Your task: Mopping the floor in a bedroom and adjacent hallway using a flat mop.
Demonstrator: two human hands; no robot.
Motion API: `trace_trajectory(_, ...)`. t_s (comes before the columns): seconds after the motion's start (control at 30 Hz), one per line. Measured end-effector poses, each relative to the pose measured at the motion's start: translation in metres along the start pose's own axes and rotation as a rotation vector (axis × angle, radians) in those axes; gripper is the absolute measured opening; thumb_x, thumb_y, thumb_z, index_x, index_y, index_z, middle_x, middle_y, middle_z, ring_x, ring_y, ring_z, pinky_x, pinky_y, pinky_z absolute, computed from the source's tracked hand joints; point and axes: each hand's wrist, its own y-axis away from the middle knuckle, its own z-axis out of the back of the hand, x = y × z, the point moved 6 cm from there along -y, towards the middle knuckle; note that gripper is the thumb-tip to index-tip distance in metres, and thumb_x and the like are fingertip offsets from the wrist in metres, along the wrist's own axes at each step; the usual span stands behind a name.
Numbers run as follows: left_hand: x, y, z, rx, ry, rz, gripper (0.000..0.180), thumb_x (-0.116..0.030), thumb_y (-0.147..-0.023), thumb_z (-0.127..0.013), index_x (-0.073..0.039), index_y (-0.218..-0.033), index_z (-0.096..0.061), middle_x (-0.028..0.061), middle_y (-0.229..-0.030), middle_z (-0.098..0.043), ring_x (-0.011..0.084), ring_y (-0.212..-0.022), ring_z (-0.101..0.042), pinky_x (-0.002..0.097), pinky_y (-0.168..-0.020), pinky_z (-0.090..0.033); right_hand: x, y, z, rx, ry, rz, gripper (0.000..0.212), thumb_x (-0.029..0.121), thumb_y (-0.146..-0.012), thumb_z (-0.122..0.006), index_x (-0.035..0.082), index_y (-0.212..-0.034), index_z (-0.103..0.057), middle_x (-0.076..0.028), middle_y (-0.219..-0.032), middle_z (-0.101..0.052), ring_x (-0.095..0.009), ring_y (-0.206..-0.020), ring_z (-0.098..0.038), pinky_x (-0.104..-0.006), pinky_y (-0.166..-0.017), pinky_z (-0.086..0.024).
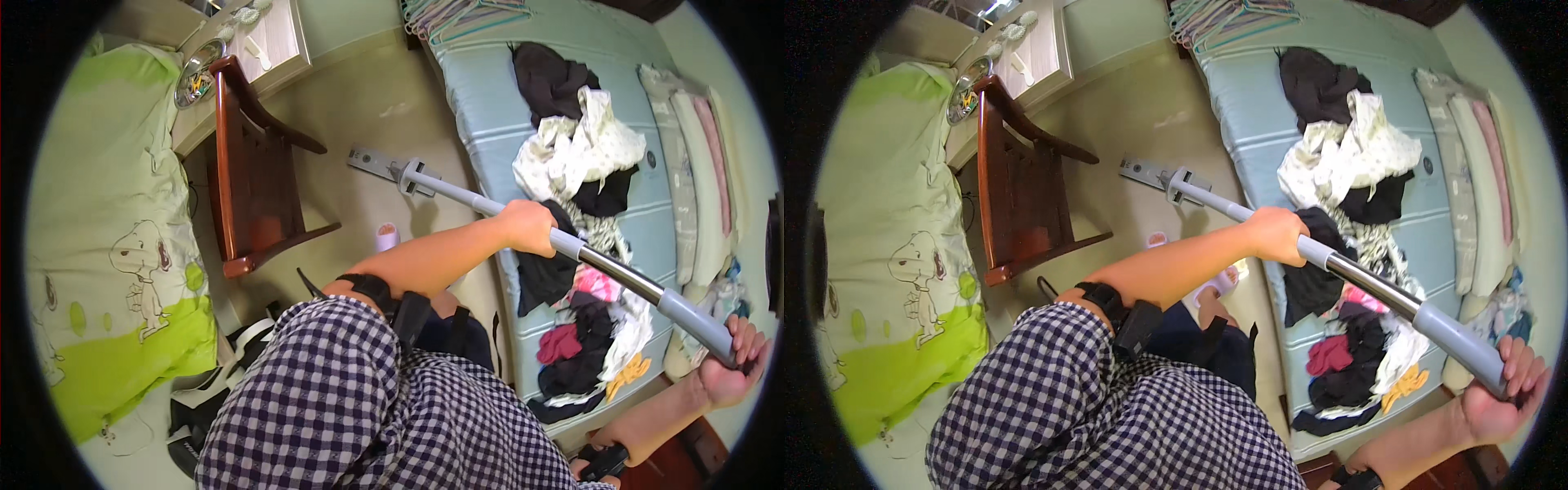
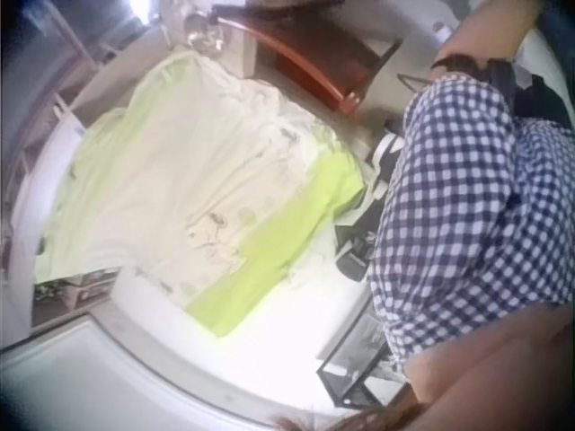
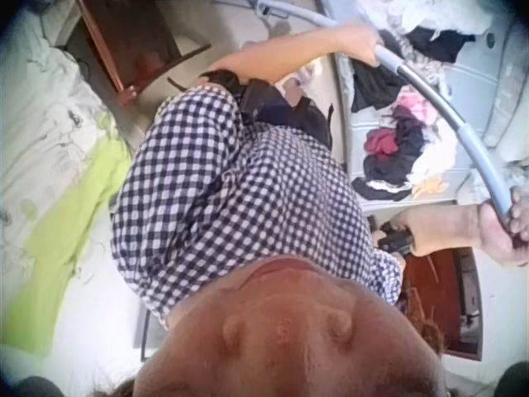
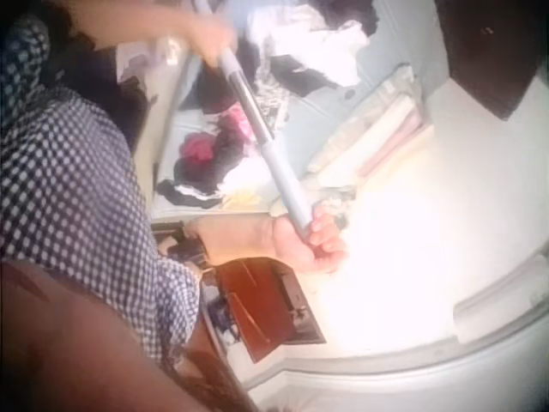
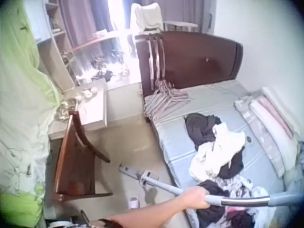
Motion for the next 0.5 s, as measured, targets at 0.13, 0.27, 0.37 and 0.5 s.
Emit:
trace_trajectory(0.13,0.010,0.006,-0.044,0.149,-0.041,0.045,0.037,-0.040,-0.058,-0.066,-0.017,-0.086,-0.070,0.0102,-0.078,-0.066,0.0285,-0.077,-0.063,0.0405,-0.068,-0.050,-0.025,0.028,0.042,-0.065,-0.055,-0.090,0.028,0.016,-0.091,-0.043,0.013,-0.065,-0.033,0.000,-0.057,-0.034,-0.014,-0.062,-0.035,-0.0308,-0.071,-0.032)
trace_trajectory(0.27,0.060,0.035,-0.070,0.195,-0.123,0.085,0.035,-0.040,-0.059,-0.067,-0.015,-0.084,-0.069,0.0112,-0.078,-0.066,0.0290,-0.076,-0.063,0.0406,-0.068,-0.050,-0.085,0.070,0.045,-0.337,-0.066,-0.068,0.028,0.017,-0.091,-0.044,0.012,-0.065,-0.034,0.000,-0.058,-0.034,-0.014,-0.061,-0.036,-0.0330,-0.070,-0.034)
trace_trajectory(0.37,0.125,0.056,-0.083,0.205,-0.205,0.096,0.031,-0.038,-0.060,-0.067,-0.015,-0.080,-0.068,0.0111,-0.076,-0.065,0.0303,-0.074,-0.063,0.0418,-0.066,-0.049,-0.146,0.125,0.025,-0.472,-0.072,-0.036,0.027,0.021,-0.091,-0.043,0.013,-0.066,-0.035,-0.001,-0.059,-0.035,-0.016,-0.062,-0.039,-0.0359,-0.071,-0.037)
trace_trajectory(0.5,0.181,0.086,-0.072,0.237,-0.369,0.081,0.022,-0.034,-0.061,-0.066,-0.015,-0.071,-0.065,0.0106,-0.071,-0.063,0.0319,-0.071,-0.061,0.0442,-0.062,-0.048,-0.210,0.187,0.006,-0.392,-0.127,-0.086,0.021,0.020,-0.089,-0.041,0.013,-0.071,-0.036,-0.001,-0.062,-0.039,-0.017,-0.065,-0.044,-0.0412,-0.078,-0.041)
